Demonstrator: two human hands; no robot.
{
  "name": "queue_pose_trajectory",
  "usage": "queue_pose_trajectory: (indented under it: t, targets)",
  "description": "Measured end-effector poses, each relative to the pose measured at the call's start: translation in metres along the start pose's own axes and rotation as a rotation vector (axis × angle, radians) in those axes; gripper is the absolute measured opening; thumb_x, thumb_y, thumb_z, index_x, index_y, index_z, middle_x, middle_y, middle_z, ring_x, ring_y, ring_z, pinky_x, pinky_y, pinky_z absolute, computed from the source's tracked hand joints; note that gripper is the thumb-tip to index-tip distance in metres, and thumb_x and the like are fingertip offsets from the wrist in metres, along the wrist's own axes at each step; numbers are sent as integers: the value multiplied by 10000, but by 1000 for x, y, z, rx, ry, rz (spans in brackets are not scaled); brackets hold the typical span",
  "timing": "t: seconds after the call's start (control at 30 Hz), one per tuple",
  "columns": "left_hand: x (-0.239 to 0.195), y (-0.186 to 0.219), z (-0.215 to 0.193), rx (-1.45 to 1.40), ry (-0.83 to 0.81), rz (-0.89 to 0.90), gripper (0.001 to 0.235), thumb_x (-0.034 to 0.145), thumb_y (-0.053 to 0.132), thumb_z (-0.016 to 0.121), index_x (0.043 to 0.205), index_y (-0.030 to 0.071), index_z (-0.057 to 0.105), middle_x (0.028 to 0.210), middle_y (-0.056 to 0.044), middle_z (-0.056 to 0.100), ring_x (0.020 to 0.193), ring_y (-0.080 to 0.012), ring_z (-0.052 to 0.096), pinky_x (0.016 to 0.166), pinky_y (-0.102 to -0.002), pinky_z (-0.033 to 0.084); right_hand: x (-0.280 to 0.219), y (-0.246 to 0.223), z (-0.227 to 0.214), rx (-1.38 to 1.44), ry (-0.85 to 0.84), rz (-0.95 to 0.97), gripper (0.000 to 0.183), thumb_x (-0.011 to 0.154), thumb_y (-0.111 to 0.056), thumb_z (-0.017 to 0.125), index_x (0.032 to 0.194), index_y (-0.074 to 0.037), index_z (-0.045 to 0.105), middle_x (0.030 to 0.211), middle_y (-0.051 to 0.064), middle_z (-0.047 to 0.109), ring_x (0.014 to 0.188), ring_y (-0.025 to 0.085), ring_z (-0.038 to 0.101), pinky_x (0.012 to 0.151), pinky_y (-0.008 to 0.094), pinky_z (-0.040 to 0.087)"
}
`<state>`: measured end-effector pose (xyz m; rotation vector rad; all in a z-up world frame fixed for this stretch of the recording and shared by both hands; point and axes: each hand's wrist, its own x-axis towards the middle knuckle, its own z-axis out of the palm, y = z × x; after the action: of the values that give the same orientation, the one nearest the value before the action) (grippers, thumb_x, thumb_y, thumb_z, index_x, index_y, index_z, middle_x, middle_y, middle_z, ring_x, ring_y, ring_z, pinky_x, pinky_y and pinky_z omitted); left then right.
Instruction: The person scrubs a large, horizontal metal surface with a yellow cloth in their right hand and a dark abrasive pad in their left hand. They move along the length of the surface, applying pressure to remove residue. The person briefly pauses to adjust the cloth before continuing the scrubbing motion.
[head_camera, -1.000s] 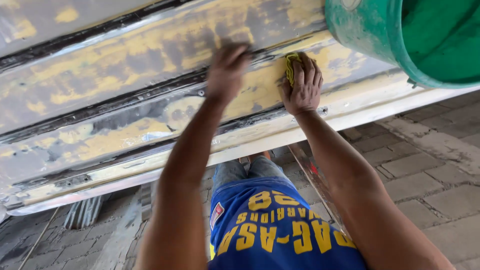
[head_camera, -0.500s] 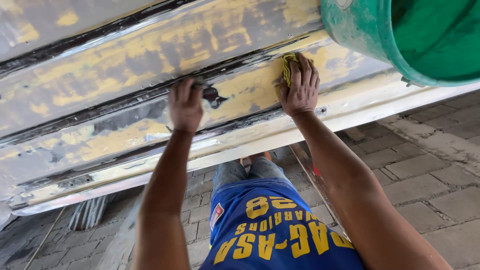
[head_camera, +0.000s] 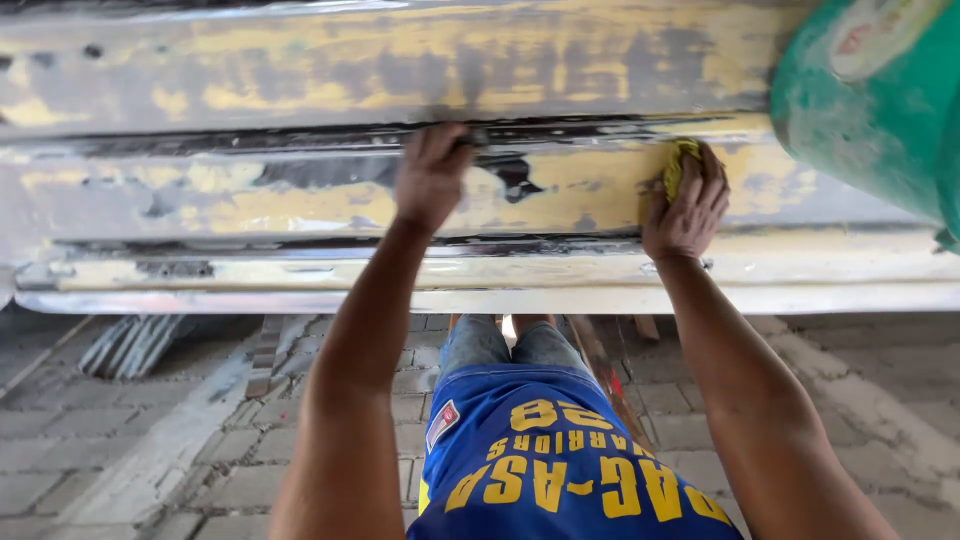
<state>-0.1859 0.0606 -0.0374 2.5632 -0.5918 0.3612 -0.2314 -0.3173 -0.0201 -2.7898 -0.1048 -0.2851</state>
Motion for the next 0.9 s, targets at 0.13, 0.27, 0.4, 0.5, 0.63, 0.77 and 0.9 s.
queue_pose_trajectory:
  t: [0.13, 0.27, 0.4, 0.5, 0.63, 0.77, 0.9]
  targets:
    - [-78, -76, -51, 155, 132, -373, 118, 866, 40, 678, 949, 124, 674, 1253, -79, 614, 1143, -334, 569, 957, -490, 482, 0, 10, 21, -4, 0, -3, 486, 1111, -316, 530, 1510, -42, 485, 1589, 205, 454, 1423, 430, 435, 1179, 581, 347]
    - [-104, -95, -60, 177, 385, -737, 130, 928, 22, 659, 1038, 91, 649, 1244, -107, 618, 1097, -342, 573, 937, -486, 481, 21, 10, 66, 69, 215, 218, 425, 1091, -302, 532, 1473, -116, 542, 1566, 159, 466, 1425, 362, 453, 1136, 483, 430]
    - [-103, -48, -3, 164, 439, -843, 224, 837, 34, 639, 1059, 63, 637, 1200, -169, 618, 1034, -380, 563, 886, -501, 463, 69, -111, 107, 68, 146, 119, 501, 1023, -195, 626, 1504, -140, 496, 1568, 128, 441, 1461, 337, 433, 1203, 460, 424]
    - [-97, -12, 1, -33, 261, -642, 233, 1019, 161, 560, 1229, 98, 640, 1322, -141, 630, 1196, -349, 588, 998, -467, 493, 91, -194, 130, 83, 18, -267, 526, 1046, -232, 692, 1510, -119, 472, 1600, 82, 410, 1504, 347, 375, 1195, 518, 338]
    - [-161, -101, -14, 218, 169, -573, 271, 975, 169, 564, 1217, 89, 658, 1230, -142, 644, 1125, -345, 601, 927, -482, 520, 114, -273, 138, 128, -205, -700, 487, 1104, -228, 672, 1527, -106, 465, 1660, 124, 348, 1542, 387, 308, 1270, 523, 284]
    - [-186, -183, -95, 299, 414, -1208, 134, 1051, 91, 560, 1078, 67, 689, 1060, -176, 671, 870, -282, 623, 674, -414, 584, 126, -322, 143, 128, -372, -845, 529, 1107, -230, 662, 1565, -75, 446, 1683, 181, 314, 1549, 440, 271, 1278, 548, 236]
    - [-169, -149, -65, 526, 611, -1057, 163, 939, 96, 622, 1080, 32, 673, 1078, -192, 700, 851, -299, 635, 631, -402, 564, 135, -372, 160, 159, -404, -969, 514, 1095, -227, 669, 1542, -66, 474, 1683, 180, 320, 1546, 436, 273, 1278, 556, 237]
